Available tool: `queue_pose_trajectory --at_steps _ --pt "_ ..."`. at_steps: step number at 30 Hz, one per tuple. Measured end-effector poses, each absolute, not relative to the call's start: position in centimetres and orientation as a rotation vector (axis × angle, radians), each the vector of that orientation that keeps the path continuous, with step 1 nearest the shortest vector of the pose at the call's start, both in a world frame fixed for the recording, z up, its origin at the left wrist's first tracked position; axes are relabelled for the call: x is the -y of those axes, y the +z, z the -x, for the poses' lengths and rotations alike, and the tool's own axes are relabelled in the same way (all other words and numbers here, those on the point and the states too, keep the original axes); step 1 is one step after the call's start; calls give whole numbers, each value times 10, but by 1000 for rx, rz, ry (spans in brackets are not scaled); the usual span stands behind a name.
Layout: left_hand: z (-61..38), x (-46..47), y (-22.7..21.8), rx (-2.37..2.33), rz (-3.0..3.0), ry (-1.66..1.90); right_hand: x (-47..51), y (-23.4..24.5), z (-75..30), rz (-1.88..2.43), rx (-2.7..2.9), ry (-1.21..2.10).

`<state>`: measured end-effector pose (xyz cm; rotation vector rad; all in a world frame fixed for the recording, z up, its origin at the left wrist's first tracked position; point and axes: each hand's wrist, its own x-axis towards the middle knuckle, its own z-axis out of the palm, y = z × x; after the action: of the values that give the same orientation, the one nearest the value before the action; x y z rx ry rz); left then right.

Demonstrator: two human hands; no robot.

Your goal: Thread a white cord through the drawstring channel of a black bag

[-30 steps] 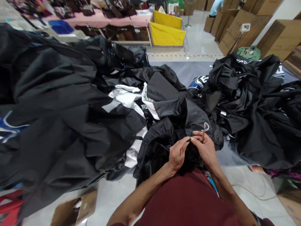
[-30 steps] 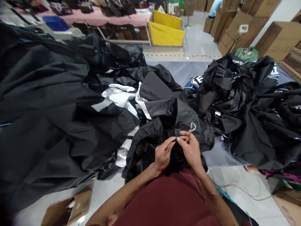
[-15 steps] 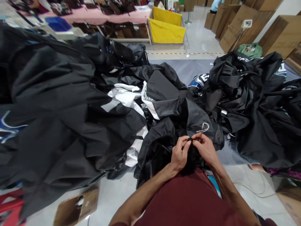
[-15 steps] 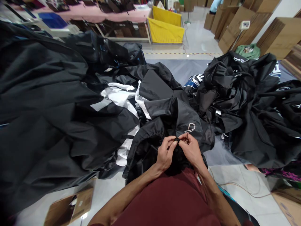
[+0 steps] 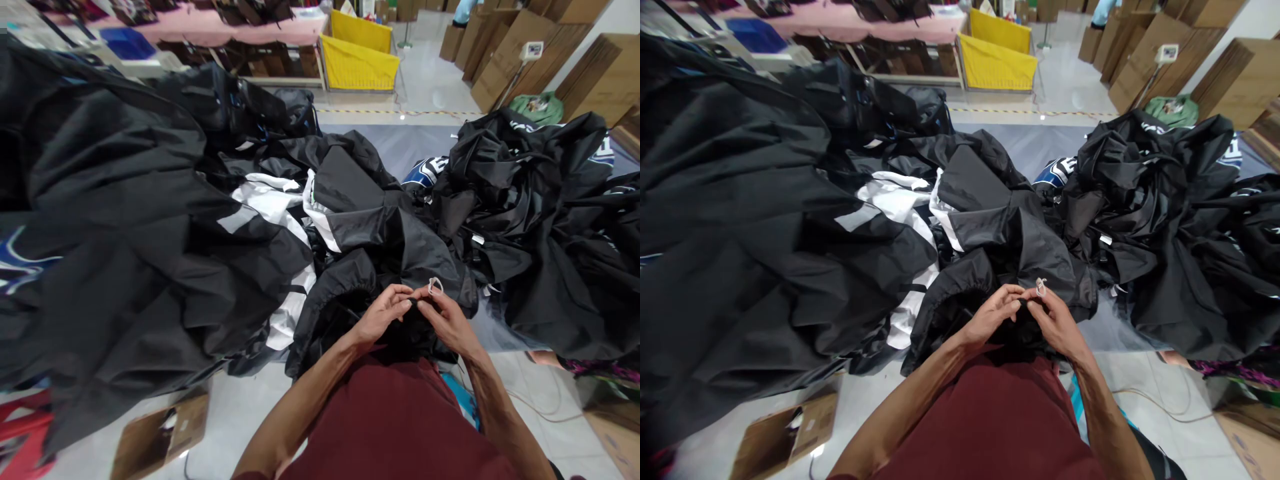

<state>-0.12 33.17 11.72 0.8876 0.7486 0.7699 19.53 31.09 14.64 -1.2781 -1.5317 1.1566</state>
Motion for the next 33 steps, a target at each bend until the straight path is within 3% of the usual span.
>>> queue_pose_trajectory --at_steps 11,20,25,33 --pt "4 -332 129 -719 -885 694 -303 137 -206 1255 1642 973" --pt "-8 -326 125 -868 -771 874 -295 136 -199 1349 1361 1249" --pt "-12 -325 124 -960 -788 925 -293 147 -191 1628 1090 967" --pt "-15 -319 126 -999 -1208 1059 -295 151 -187 1567 1081 1333"
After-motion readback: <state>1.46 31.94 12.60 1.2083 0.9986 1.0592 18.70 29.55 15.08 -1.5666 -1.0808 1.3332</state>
